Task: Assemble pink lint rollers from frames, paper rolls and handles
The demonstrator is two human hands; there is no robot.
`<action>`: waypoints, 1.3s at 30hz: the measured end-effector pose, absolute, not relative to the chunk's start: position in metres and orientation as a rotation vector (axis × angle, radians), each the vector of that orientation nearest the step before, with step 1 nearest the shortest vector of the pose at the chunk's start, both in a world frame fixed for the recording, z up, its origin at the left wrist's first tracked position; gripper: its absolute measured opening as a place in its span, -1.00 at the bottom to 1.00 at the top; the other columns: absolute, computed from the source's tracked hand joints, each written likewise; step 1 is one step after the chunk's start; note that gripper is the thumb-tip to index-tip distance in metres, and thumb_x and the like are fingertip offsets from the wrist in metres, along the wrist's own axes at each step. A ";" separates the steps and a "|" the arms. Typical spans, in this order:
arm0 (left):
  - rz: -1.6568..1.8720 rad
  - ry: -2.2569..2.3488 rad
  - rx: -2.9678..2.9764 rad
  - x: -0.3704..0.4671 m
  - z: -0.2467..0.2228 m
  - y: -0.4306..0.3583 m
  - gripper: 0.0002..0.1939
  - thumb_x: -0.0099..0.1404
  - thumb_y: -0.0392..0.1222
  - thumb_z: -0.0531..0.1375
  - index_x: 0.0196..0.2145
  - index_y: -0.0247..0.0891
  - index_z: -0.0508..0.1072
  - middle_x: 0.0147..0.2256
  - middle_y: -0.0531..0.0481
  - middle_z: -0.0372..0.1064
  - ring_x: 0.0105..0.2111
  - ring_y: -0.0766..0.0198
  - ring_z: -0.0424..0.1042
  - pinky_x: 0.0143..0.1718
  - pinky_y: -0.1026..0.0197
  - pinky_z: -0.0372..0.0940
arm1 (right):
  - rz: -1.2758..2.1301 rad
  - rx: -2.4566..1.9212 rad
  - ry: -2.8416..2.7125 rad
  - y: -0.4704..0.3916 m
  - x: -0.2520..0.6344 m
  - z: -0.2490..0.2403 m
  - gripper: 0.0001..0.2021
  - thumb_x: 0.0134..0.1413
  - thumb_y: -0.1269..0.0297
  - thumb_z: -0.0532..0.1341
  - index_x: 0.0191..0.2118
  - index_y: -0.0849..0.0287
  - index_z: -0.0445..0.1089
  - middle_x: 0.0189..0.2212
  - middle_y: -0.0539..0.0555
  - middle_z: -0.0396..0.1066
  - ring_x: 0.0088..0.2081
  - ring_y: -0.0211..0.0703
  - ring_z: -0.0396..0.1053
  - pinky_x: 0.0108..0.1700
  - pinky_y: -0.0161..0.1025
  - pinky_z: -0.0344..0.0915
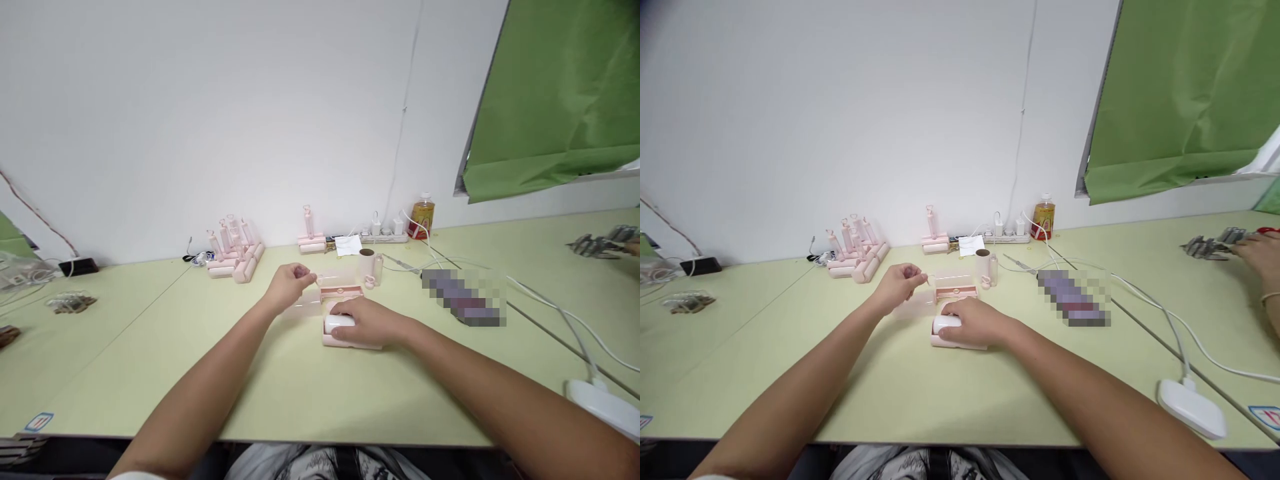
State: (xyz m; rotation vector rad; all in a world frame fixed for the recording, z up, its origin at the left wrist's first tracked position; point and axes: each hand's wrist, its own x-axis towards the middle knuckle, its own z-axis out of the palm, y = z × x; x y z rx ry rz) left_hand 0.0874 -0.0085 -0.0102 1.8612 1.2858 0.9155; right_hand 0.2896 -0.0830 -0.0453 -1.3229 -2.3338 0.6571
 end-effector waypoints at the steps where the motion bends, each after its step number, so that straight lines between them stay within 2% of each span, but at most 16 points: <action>1: 0.950 1.218 1.806 0.086 -0.012 -0.022 -0.73 0.13 0.00 0.24 -0.44 -0.28 0.36 -0.64 0.16 0.16 -0.68 0.45 0.12 -0.63 0.34 0.07 | 0.647 -1.313 -2.307 -0.082 0.289 -0.047 -0.67 0.07 0.06 0.21 -0.11 0.11 0.43 -0.23 0.10 0.47 -0.29 -0.06 0.37 -0.35 -0.27 0.17; 3: 0.986 1.090 1.735 0.085 -0.014 -0.044 -0.69 0.10 0.04 0.26 -0.46 -0.27 0.34 -0.64 0.17 0.14 -0.68 0.46 0.11 -0.62 0.34 0.08 | 0.613 -1.267 -2.227 -0.080 0.287 -0.049 -0.65 0.10 0.03 0.19 -0.09 0.15 0.40 -0.25 0.10 0.45 -0.28 -0.08 0.35 -0.30 -0.25 0.19; 6: 0.989 0.952 1.734 0.092 -0.017 -0.060 -0.63 0.11 0.10 0.25 -0.46 -0.28 0.32 -0.60 0.15 0.18 -0.62 0.44 0.15 -0.57 0.34 0.09 | 0.600 -1.125 -2.104 -0.080 0.283 -0.047 -0.69 0.21 0.02 0.09 -0.26 0.18 0.36 -0.36 0.05 0.40 -0.33 -0.16 0.30 -0.31 -0.26 0.17; 10: 0.947 0.838 1.892 0.097 -0.020 -0.064 -0.67 0.19 0.07 0.19 -0.42 -0.28 0.30 -0.50 0.10 0.21 -0.50 0.41 0.17 -0.48 0.32 0.09 | 0.663 -0.934 -2.023 -0.083 0.280 -0.043 -0.59 0.30 0.00 -0.07 -0.41 0.18 0.28 -0.47 0.01 0.30 -0.40 -0.21 0.24 -0.33 -0.27 0.17; 14: 0.836 0.860 2.008 0.086 -0.019 -0.066 -0.80 0.19 -0.14 0.15 -0.30 -0.22 0.19 -0.49 0.17 0.10 -0.50 0.40 0.09 -0.49 0.32 0.04 | 0.677 -0.935 -1.959 -0.086 0.280 -0.041 -0.55 0.31 0.00 -0.09 -0.47 0.17 0.25 -0.53 0.00 0.25 -0.45 -0.22 0.21 -0.34 -0.27 0.16; 18: 0.619 0.839 2.100 0.075 -0.015 -0.066 -0.75 0.08 -0.36 0.09 -0.28 -0.19 0.13 -0.43 0.14 0.13 -0.47 0.38 0.10 -0.46 0.30 0.06 | 0.636 -0.979 -1.987 -0.085 0.281 -0.042 -0.57 0.27 0.00 -0.02 -0.52 0.17 0.21 -0.60 -0.05 0.17 -0.52 -0.26 0.12 -0.43 -0.30 0.08; 20: 0.554 0.809 2.142 0.074 -0.014 -0.065 -0.80 0.11 -0.34 0.09 -0.29 -0.20 0.15 -0.40 0.12 0.16 -0.44 0.37 0.13 -0.42 0.29 0.09 | 0.614 -0.977 -2.012 -0.084 0.281 -0.043 -0.56 0.26 0.00 -0.02 -0.56 0.17 0.17 -0.62 -0.06 0.13 -0.53 -0.27 0.10 -0.45 -0.30 0.05; 23: 0.566 0.754 2.183 0.076 -0.014 -0.063 -0.88 0.27 -0.16 0.08 -0.27 -0.22 0.21 -0.36 0.08 0.23 -0.39 0.34 0.20 -0.35 0.26 0.14 | 0.618 -0.956 -2.025 -0.084 0.282 -0.045 -0.55 0.27 0.00 -0.03 -0.57 0.17 0.15 -0.62 -0.06 0.12 -0.54 -0.28 0.10 -0.45 -0.30 0.05; 26: 0.610 0.731 2.209 0.078 -0.014 -0.063 -0.75 0.35 0.02 0.01 -0.23 -0.22 0.22 -0.34 0.05 0.27 -0.35 0.31 0.23 -0.32 0.25 0.15 | 0.629 -0.964 -1.991 -0.084 0.285 -0.045 -0.57 0.26 0.01 -0.02 -0.55 0.17 0.17 -0.62 -0.06 0.14 -0.53 -0.28 0.10 -0.45 -0.30 0.06; 29: 0.629 0.785 2.245 0.077 -0.011 -0.066 -0.69 0.35 0.10 -0.02 -0.21 -0.21 0.19 -0.41 0.09 0.22 -0.42 0.32 0.19 -0.38 0.26 0.11 | 0.621 -0.977 -1.967 -0.084 0.286 -0.044 -0.58 0.26 0.00 -0.01 -0.53 0.17 0.20 -0.62 -0.05 0.15 -0.53 -0.27 0.11 -0.45 -0.30 0.07; 36: 0.669 0.878 2.283 0.075 -0.006 -0.073 -0.81 0.35 -0.08 -0.07 -0.30 -0.22 0.22 -0.43 0.06 0.23 -0.43 0.28 0.19 -0.43 0.24 0.07 | 0.609 -0.973 -2.013 -0.084 0.286 -0.044 -0.56 0.26 -0.02 -0.03 -0.54 0.16 0.19 -0.62 -0.04 0.17 -0.53 -0.26 0.12 -0.45 -0.29 0.08; 39: 0.709 0.874 2.268 0.075 -0.007 -0.071 -0.79 0.35 -0.09 -0.06 -0.29 -0.22 0.27 -0.42 0.05 0.25 -0.42 0.28 0.21 -0.42 0.25 0.10 | 0.609 -0.975 -2.006 -0.084 0.286 -0.045 -0.56 0.26 -0.01 -0.03 -0.54 0.16 0.18 -0.62 -0.04 0.16 -0.53 -0.26 0.12 -0.45 -0.30 0.07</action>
